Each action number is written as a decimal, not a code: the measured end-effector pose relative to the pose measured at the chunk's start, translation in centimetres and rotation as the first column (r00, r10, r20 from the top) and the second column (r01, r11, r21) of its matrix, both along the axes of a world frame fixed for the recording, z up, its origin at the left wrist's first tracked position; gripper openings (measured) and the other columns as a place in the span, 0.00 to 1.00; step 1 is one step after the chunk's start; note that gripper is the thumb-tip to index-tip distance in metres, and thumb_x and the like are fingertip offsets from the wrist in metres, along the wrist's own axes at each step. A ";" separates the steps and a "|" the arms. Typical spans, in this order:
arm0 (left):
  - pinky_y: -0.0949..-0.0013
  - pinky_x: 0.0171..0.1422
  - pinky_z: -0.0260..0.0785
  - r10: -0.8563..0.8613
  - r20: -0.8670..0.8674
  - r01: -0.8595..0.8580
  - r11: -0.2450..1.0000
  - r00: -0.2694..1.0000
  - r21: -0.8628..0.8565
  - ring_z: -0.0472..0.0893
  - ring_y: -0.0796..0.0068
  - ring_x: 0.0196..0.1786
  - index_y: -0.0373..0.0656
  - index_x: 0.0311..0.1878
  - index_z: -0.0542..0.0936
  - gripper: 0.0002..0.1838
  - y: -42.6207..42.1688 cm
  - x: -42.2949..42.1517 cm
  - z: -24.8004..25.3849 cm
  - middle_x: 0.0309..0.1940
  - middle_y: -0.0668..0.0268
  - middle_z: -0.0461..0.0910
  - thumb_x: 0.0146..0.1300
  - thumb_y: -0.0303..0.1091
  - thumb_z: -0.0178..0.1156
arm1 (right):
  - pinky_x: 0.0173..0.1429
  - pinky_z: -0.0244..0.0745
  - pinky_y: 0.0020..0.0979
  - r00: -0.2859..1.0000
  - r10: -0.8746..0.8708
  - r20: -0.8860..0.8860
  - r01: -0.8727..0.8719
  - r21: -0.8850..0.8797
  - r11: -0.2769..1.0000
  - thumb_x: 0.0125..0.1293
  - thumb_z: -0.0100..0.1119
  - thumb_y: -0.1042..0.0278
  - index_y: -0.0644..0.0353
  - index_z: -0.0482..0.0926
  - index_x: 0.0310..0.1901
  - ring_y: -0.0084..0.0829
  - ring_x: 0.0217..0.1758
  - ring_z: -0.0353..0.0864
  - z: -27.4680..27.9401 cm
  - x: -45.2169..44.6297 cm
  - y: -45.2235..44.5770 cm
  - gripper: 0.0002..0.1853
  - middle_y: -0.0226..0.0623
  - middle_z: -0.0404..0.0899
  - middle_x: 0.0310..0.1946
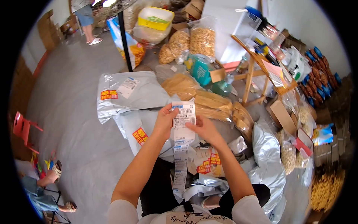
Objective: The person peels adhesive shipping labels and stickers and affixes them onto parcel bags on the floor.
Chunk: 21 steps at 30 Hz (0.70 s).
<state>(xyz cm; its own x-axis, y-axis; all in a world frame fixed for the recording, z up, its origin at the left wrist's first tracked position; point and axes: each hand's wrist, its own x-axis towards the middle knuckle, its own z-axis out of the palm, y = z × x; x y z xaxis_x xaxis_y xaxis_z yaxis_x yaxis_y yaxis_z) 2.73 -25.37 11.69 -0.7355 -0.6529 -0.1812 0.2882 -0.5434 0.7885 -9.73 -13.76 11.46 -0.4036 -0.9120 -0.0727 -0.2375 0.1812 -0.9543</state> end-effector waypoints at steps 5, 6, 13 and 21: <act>0.72 0.41 0.73 -0.141 0.038 0.141 0.990 0.989 0.009 0.79 0.74 0.39 0.37 0.55 0.66 0.19 2.8 -3.0 0.1 0.42 0.62 0.78 0.61 0.28 0.53 | 0.27 0.66 0.17 0.936 -0.235 0.261 0.287 -0.180 0.941 0.60 0.56 0.72 0.70 0.76 0.36 0.14 0.24 0.73 -0.5 -0.9 4.3 0.08 0.31 0.79 0.25; 0.72 0.41 0.73 -0.258 0.175 0.265 0.964 0.950 -0.023 0.79 0.74 0.39 0.36 0.57 0.64 0.22 3.5 -3.5 0.1 0.43 0.61 0.77 0.60 0.29 0.55 | 0.25 0.65 0.17 0.888 -0.348 0.302 0.419 -0.216 0.882 0.60 0.55 0.72 0.70 0.76 0.36 0.13 0.23 0.73 -0.3 -1.1 5.1 0.08 0.31 0.79 0.24; 0.74 0.37 0.72 -0.325 0.250 0.347 0.937 0.912 -0.046 0.79 0.77 0.32 0.32 0.38 0.78 0.10 10.6 -3.0 -2.2 0.31 0.62 0.81 0.56 0.29 0.59 | 0.37 0.71 0.25 0.831 -0.540 -0.134 0.465 -0.366 0.806 0.54 0.60 0.75 0.67 0.75 0.42 0.25 0.34 0.77 2.5 -2.2 9.4 0.13 0.39 0.79 0.33; 0.79 0.31 0.67 -0.184 0.321 0.238 0.961 0.929 -0.140 0.75 0.85 0.27 0.37 0.37 0.79 0.06 10.4 -2.5 -4.7 0.29 0.68 0.80 0.59 0.27 0.55 | 0.54 0.67 0.36 0.740 0.225 -0.634 -0.458 -0.229 0.859 0.48 0.64 0.72 0.60 0.78 0.43 0.41 0.54 0.72 -1.0 -7.0 7.8 0.17 0.37 0.77 0.46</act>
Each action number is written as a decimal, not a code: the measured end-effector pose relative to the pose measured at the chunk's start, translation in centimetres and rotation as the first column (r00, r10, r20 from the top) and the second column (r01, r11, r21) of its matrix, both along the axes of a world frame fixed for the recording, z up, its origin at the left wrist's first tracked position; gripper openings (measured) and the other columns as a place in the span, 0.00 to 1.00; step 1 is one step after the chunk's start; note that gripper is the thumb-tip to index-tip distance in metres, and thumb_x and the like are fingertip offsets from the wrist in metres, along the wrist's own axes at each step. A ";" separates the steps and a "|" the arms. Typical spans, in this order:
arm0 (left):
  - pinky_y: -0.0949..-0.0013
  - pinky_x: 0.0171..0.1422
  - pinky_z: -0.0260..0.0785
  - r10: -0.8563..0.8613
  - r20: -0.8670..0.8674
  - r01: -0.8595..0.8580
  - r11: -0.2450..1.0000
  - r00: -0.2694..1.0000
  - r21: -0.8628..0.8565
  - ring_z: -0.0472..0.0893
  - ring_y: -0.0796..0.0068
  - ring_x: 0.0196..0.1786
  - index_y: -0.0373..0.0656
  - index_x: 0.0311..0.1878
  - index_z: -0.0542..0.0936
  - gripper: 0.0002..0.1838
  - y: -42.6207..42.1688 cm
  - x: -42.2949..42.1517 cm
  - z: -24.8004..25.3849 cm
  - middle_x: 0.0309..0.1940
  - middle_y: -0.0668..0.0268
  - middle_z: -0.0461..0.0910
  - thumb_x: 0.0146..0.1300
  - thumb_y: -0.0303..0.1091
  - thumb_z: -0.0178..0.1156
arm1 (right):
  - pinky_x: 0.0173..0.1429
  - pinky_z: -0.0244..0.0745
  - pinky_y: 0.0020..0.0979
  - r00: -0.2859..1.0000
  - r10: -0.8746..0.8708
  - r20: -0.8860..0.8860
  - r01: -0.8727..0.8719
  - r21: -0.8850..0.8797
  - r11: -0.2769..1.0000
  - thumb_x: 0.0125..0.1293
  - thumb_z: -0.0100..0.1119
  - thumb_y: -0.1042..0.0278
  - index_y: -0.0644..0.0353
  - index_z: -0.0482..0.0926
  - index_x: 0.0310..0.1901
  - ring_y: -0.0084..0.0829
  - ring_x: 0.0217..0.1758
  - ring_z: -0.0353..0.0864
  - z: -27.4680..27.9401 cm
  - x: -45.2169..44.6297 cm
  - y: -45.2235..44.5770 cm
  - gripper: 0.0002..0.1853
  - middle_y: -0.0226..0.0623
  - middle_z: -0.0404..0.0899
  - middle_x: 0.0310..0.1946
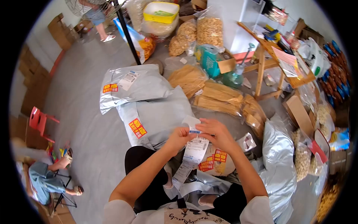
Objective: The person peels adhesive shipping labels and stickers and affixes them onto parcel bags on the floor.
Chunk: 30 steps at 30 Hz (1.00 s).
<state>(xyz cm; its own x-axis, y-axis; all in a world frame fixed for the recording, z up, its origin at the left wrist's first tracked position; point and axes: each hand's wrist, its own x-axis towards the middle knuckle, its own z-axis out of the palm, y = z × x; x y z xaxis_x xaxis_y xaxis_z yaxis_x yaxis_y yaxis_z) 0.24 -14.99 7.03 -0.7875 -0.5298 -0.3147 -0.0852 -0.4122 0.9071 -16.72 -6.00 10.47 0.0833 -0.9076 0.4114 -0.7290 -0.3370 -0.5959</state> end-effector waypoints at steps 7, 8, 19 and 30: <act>0.78 0.41 0.67 0.090 0.256 -0.071 0.994 0.962 -0.083 0.76 0.84 0.34 0.34 0.38 0.78 0.07 2.9 2.7 1.6 0.32 0.68 0.80 0.59 0.22 0.52 | 0.48 0.70 0.33 0.956 0.135 0.259 -0.140 -0.001 0.990 0.49 0.62 0.75 0.60 0.80 0.40 0.37 0.46 0.76 -3.1 1.7 -0.4 0.13 0.36 0.80 0.36; 0.78 0.42 0.68 0.121 0.212 -0.114 0.992 0.970 -0.045 0.76 0.84 0.35 0.33 0.39 0.78 0.07 3.7 3.3 2.0 0.32 0.67 0.80 0.59 0.22 0.52 | 0.47 0.71 0.32 0.966 0.127 0.227 -0.125 -0.022 0.992 0.49 0.61 0.76 0.60 0.80 0.39 0.36 0.43 0.77 -2.3 2.6 0.0 0.13 0.36 0.80 0.35; 0.77 0.39 0.68 -0.054 0.104 0.073 0.978 0.993 -0.197 0.76 0.84 0.32 0.34 0.39 0.78 0.07 7.3 6.9 1.2 0.31 0.68 0.79 0.60 0.22 0.51 | 0.42 0.73 0.34 0.999 0.015 -0.030 -0.019 -0.140 0.990 0.53 0.55 0.75 0.65 0.78 0.35 0.39 0.39 0.78 0.0 6.6 6.1 0.08 0.42 0.78 0.33; 0.77 0.42 0.69 -0.254 0.108 0.256 0.967 0.961 -0.002 0.79 0.81 0.35 0.33 0.44 0.77 0.11 5.4 10.4 0.2 0.34 0.64 0.81 0.57 0.21 0.53 | 0.29 0.68 0.19 0.620 -0.376 0.688 -0.025 0.496 0.868 0.62 0.53 0.64 0.61 0.79 0.36 0.17 0.25 0.75 -2.4 2.2 3.9 0.10 0.26 0.79 0.27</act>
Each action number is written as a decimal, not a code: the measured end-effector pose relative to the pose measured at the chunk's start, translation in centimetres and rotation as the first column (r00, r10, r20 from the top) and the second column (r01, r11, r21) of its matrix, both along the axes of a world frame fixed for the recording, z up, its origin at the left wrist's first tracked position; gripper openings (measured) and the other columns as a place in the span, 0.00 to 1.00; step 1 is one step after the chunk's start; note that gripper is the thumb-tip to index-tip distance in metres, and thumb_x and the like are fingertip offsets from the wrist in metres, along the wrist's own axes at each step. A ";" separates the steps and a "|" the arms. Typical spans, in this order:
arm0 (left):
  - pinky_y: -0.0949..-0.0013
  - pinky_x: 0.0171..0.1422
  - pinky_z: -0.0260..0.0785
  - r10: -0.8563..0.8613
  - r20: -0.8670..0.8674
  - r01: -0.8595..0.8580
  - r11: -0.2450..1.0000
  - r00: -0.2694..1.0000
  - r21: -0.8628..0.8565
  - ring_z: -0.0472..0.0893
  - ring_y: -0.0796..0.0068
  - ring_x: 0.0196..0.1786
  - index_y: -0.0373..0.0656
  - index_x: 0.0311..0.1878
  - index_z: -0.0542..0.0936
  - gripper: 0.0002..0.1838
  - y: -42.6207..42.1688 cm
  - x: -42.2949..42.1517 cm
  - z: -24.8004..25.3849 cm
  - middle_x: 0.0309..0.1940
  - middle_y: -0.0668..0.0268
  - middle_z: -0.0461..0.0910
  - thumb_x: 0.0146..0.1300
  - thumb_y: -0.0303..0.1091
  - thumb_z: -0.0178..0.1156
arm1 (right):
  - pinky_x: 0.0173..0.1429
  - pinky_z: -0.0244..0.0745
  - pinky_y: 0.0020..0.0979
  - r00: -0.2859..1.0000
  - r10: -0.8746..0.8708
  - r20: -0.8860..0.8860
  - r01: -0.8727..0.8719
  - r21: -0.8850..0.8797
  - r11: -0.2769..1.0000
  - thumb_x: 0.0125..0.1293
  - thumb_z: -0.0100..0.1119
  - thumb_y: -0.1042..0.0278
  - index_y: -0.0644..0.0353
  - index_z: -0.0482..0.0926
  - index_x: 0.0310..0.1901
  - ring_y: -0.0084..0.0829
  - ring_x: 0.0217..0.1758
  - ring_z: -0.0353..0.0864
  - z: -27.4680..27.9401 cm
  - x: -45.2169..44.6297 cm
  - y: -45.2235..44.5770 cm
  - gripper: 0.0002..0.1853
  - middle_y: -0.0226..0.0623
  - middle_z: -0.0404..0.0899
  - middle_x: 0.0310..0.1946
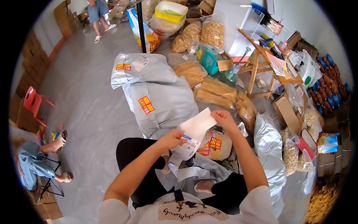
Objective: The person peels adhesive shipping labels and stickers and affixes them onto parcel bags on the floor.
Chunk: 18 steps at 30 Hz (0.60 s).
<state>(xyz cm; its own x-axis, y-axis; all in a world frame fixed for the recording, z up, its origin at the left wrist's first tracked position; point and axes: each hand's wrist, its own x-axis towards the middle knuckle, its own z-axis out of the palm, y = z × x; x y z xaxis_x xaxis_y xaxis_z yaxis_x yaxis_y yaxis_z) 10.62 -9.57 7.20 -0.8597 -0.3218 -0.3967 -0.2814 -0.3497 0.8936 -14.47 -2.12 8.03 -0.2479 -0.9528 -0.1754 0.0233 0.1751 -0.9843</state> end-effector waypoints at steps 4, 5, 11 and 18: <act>0.76 0.42 0.69 -0.040 0.033 0.039 0.999 0.999 0.020 0.79 0.80 0.35 0.34 0.44 0.77 0.12 -1.2 2.7 -1.1 0.34 0.64 0.81 0.55 0.21 0.55 | 0.32 0.73 0.22 0.994 -0.038 0.098 0.025 0.130 0.991 0.60 0.55 0.64 0.62 0.79 0.38 0.20 0.26 0.78 0.1 -4.2 -3.2 0.11 0.29 0.80 0.29; 0.76 0.42 0.69 -0.081 0.073 0.081 0.997 0.994 0.004 0.79 0.79 0.35 0.35 0.44 0.78 0.12 -1.4 3.3 -1.2 0.35 0.64 0.81 0.55 0.21 0.55 | 0.34 0.76 0.25 0.994 -0.096 0.052 0.084 0.203 0.976 0.60 0.55 0.64 0.62 0.78 0.37 0.21 0.28 0.79 0.6 -4.8 -3.9 0.10 0.30 0.80 0.29; 0.75 0.41 0.69 -0.122 0.093 0.114 0.990 0.988 0.088 0.79 0.79 0.34 0.35 0.44 0.78 0.13 -1.1 4.3 -1.2 0.33 0.64 0.81 0.54 0.21 0.56 | 0.36 0.80 0.32 0.979 -0.177 -0.105 0.201 0.305 0.931 0.58 0.57 0.64 0.64 0.78 0.39 0.28 0.29 0.81 1.1 -6.7 -8.2 0.13 0.37 0.80 0.31; 0.77 0.41 0.70 -0.225 0.087 0.210 0.965 0.970 0.154 0.79 0.81 0.34 0.33 0.43 0.78 0.12 -0.4 4.1 0.5 0.34 0.64 0.81 0.54 0.22 0.57 | 0.25 0.71 0.32 0.498 -0.483 -0.720 0.382 -0.318 0.868 0.59 0.54 0.66 0.65 0.79 0.31 0.33 0.23 0.79 0.7 -3.1 -13.1 0.10 0.41 0.79 0.23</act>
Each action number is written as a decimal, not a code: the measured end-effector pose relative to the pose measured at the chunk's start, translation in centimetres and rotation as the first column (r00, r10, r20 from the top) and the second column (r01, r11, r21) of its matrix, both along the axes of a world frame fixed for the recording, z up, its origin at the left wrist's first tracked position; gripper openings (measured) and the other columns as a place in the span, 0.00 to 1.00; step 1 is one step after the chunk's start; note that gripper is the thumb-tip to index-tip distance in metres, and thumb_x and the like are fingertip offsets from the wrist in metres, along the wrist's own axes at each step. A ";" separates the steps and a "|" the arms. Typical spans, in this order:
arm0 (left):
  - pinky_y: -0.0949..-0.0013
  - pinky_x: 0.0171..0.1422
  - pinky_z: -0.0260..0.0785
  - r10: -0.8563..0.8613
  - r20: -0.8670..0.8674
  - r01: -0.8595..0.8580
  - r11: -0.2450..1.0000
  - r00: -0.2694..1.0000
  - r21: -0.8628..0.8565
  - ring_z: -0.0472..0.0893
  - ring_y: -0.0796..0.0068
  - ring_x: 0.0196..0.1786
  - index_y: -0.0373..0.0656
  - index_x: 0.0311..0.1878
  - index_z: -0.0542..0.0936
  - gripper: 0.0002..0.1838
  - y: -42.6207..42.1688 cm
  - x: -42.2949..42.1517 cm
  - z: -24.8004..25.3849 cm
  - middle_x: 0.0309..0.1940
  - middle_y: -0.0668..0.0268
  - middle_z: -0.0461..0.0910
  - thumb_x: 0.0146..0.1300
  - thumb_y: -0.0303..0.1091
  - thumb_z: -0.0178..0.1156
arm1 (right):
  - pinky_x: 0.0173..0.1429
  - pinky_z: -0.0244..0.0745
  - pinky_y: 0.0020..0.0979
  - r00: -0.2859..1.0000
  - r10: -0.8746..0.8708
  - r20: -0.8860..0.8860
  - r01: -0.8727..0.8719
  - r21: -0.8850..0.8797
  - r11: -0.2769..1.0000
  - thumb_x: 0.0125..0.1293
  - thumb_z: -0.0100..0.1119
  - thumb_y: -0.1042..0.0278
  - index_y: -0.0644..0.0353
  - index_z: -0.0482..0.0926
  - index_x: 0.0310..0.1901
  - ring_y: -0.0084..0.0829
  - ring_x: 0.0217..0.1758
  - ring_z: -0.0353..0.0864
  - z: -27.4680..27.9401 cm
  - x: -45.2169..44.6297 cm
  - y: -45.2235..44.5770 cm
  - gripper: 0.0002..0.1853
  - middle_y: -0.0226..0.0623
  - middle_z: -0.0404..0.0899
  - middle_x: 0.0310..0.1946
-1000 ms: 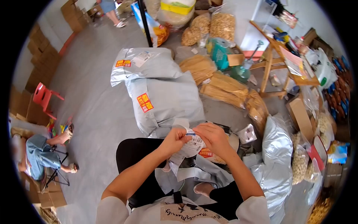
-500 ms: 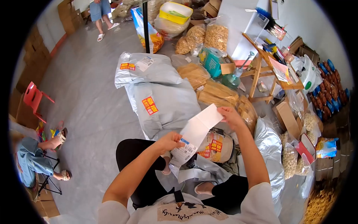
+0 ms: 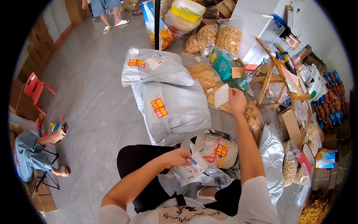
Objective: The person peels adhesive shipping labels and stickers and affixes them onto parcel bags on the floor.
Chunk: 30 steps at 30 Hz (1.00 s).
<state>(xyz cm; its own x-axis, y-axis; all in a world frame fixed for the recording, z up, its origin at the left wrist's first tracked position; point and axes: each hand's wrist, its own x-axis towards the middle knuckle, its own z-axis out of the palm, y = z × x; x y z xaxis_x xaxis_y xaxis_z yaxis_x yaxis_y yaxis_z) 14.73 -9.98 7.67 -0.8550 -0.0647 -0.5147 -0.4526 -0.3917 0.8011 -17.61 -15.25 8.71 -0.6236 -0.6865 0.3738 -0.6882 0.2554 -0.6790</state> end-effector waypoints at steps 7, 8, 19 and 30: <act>0.77 0.42 0.69 -0.034 -0.043 0.036 0.999 0.998 0.033 0.78 0.81 0.36 0.33 0.45 0.77 0.14 1.0 -0.6 -0.3 0.35 0.64 0.81 0.54 0.22 0.56 | 0.29 0.69 0.41 0.889 0.101 -0.446 -0.111 0.006 0.994 0.57 0.49 0.70 0.58 0.74 0.29 0.46 0.24 0.75 -4.6 9.4 -4.2 0.05 0.43 0.74 0.20; 0.78 0.43 0.69 -0.033 -0.069 0.040 0.995 0.997 0.096 0.77 0.82 0.37 0.32 0.45 0.77 0.13 1.1 -0.6 -0.8 0.35 0.65 0.81 0.54 0.22 0.56 | 0.29 0.70 0.42 0.897 0.130 -0.422 -0.131 0.027 0.991 0.57 0.50 0.69 0.58 0.74 0.29 0.44 0.26 0.75 -6.2 10.6 -5.1 0.04 0.42 0.73 0.21; 0.79 0.38 0.67 -0.103 -0.076 0.105 0.994 0.992 0.025 0.73 0.88 0.32 0.30 0.37 0.78 0.07 1.1 -0.7 0.0 0.28 0.70 0.79 0.57 0.22 0.54 | 0.66 0.44 0.51 0.954 0.283 -0.096 -0.288 -0.047 0.957 0.62 0.47 0.57 0.68 0.60 0.60 0.59 0.67 0.45 -11.9 18.5 -5.7 0.29 0.57 0.49 0.64; 0.79 0.42 0.67 0.111 -0.097 -0.113 0.994 0.989 -0.011 0.75 0.85 0.36 0.33 0.47 0.75 0.12 0.7 -1.3 0.5 0.34 0.67 0.80 0.60 0.22 0.51 | 0.66 0.38 0.54 0.924 0.382 -0.034 -0.345 0.359 0.867 0.62 0.47 0.53 0.64 0.51 0.64 0.54 0.70 0.36 -13.9 14.3 -3.5 0.34 0.51 0.40 0.67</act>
<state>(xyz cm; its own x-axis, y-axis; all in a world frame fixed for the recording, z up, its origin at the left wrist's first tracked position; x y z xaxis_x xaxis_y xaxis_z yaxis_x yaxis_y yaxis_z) 13.42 -9.26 8.12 -0.8872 -0.1705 -0.4287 -0.3273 -0.4222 0.8453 -3.35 -18.72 -5.21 -0.2765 -0.9530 0.1237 -0.8370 0.1756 -0.5182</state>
